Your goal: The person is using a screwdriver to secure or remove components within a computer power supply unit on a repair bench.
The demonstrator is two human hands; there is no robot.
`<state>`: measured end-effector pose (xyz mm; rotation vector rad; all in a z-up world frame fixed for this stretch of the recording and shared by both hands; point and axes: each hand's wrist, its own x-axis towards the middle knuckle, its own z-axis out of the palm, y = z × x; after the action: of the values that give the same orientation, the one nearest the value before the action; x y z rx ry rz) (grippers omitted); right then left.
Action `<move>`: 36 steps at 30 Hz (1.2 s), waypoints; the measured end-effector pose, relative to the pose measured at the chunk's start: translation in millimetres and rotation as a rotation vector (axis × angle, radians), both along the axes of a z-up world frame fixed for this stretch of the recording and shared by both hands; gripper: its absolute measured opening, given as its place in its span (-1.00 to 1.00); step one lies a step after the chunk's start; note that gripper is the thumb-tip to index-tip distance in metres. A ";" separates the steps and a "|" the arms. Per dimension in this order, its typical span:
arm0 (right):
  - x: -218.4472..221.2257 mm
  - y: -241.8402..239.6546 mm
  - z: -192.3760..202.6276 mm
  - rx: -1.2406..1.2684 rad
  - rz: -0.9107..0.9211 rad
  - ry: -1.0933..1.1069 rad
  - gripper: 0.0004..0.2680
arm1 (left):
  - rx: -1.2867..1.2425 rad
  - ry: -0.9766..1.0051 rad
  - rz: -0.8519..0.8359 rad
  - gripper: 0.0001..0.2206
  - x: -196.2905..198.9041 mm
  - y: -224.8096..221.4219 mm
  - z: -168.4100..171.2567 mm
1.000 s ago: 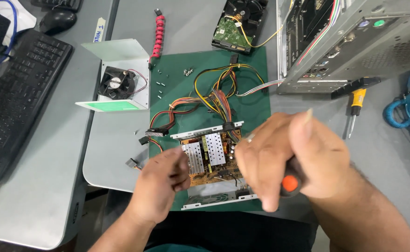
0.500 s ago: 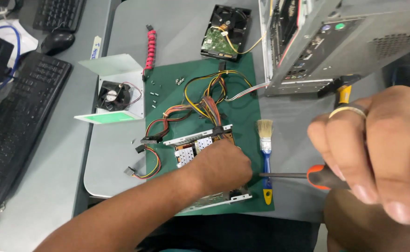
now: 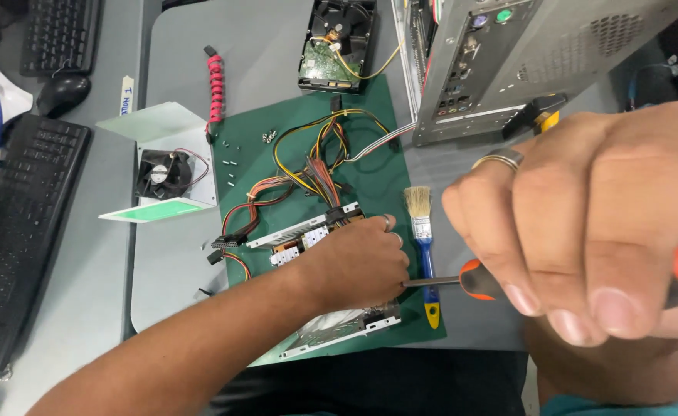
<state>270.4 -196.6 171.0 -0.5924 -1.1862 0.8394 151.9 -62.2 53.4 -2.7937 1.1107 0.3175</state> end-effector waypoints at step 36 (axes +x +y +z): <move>25.7 -23.2 -25.7 0.058 -0.130 -0.182 -0.94 | 0.064 0.121 0.175 -0.66 5.3 -8.7 -0.7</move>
<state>296.1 -219.8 145.3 -0.7012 -1.3182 0.6491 157.2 -70.9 52.7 -2.8522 0.8617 0.5357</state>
